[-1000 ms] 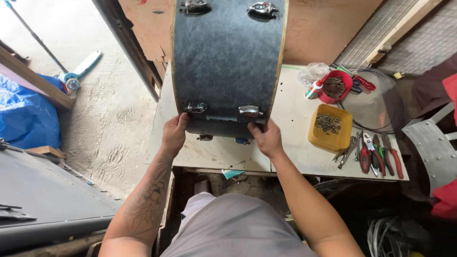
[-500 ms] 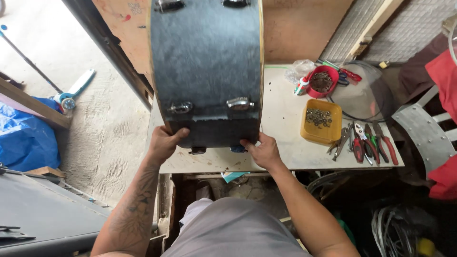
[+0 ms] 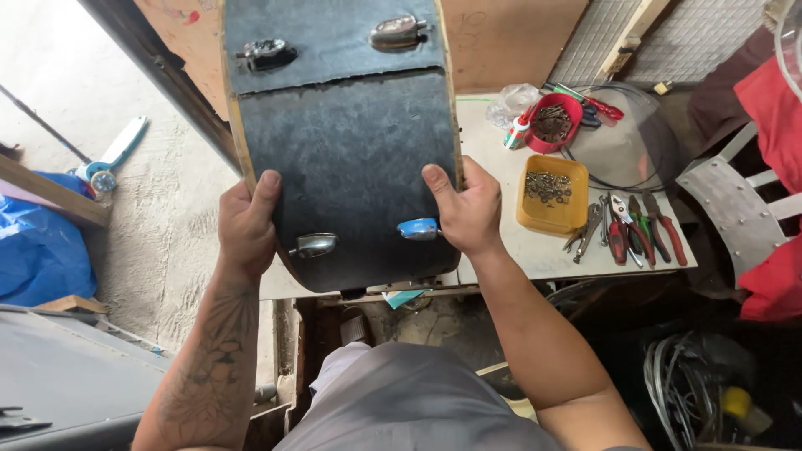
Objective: Removing hardware from a drum shell using a screwdriver and inspecting the shell
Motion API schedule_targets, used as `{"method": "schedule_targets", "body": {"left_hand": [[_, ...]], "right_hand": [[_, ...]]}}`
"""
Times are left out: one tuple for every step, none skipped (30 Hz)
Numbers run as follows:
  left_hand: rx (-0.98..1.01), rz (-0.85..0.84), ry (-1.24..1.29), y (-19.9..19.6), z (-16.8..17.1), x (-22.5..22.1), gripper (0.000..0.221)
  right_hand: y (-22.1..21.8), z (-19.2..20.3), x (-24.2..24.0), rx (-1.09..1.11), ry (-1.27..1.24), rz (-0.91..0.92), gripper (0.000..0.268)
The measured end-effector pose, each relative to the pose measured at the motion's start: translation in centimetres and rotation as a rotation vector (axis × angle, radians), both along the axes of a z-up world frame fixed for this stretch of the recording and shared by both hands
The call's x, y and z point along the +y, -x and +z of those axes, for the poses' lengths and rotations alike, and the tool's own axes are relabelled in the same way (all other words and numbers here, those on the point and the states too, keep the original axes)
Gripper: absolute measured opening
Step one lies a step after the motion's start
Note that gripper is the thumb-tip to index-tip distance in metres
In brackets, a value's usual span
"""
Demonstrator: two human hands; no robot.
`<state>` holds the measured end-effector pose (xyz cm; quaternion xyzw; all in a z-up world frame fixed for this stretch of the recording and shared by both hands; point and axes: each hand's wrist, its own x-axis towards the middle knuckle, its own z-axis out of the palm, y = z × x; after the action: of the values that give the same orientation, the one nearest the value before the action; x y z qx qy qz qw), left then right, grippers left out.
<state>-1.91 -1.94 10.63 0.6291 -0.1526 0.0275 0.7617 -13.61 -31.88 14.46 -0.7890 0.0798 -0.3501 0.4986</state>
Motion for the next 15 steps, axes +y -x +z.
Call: {"method": "schedule_targets", "body": {"left_hand": [[-0.001, 0.020, -0.041, 0.1, -0.7, 0.2, 0.041], [-0.003, 0.039, -0.083, 0.1, -1.5, 0.5, 0.044], [-0.001, 0.038, -0.080, 0.6, -1.1, 0.1, 0.044], [0.008, 0.042, -0.084, 1.2, -0.7, -0.3, 0.046], [0.017, 0.048, -0.092, 1.8, -0.4, -0.5, 0.049], [0.019, 0.049, -0.092, 1.8, -0.4, -0.8, 0.049], [0.036, 0.052, -0.048, 1.9, -0.4, -1.0, 0.049], [0.054, 0.054, -0.005, 2.1, -0.4, -1.2, 0.050], [0.054, 0.053, -0.003, 1.6, -1.4, -1.0, 0.050], [0.063, 0.051, 0.000, 1.2, -2.3, -0.8, 0.049], [0.070, 0.047, 0.003, 0.7, -3.2, -0.7, 0.049], [0.068, 0.044, 0.005, 1.7, -1.4, -1.4, 0.049], [0.089, 0.054, 0.033, 2.7, 0.4, -2.0, 0.048], [0.109, 0.064, 0.060, 3.8, 2.2, -2.7, 0.047], [0.108, 0.059, 0.060, 3.8, 2.1, -2.7, 0.047]], "right_hand": [[0.1, 0.1, 0.0, 0.001, -0.010, 0.025, 0.034], [0.1, 0.2, 0.0, 0.002, -0.020, 0.050, 0.033], [-0.2, -1.9, -0.6, 0.004, -0.017, 0.049, 0.033], [-0.6, -4.0, -1.2, 0.001, -0.082, 0.117, 0.036], [-0.9, -6.2, -1.7, -0.001, -0.151, 0.186, 0.041], [-1.1, -8.5, -2.1, 0.001, -0.152, 0.187, 0.041], [-1.1, -10.9, -2.5, 0.011, -0.172, 0.223, 0.048], [-1.0, -13.3, -2.8, 0.020, -0.191, 0.259, 0.056], [-0.6, -14.8, -3.1, 0.021, -0.190, 0.258, 0.056], [-0.1, -16.3, -3.5, 0.035, -0.183, 0.265, 0.055], [0.3, -17.7, -3.9, 0.047, -0.176, 0.270, 0.056], [1.7, -14.0, -2.5, 0.046, -0.173, 0.267, 0.056], [3.1, -10.3, -1.0, 0.085, -0.174, 0.264, 0.054], [4.6, -6.7, 0.5, 0.124, -0.176, 0.260, 0.054], [5.0, -7.0, 0.5, 0.122, -0.175, 0.256, 0.054]]}}
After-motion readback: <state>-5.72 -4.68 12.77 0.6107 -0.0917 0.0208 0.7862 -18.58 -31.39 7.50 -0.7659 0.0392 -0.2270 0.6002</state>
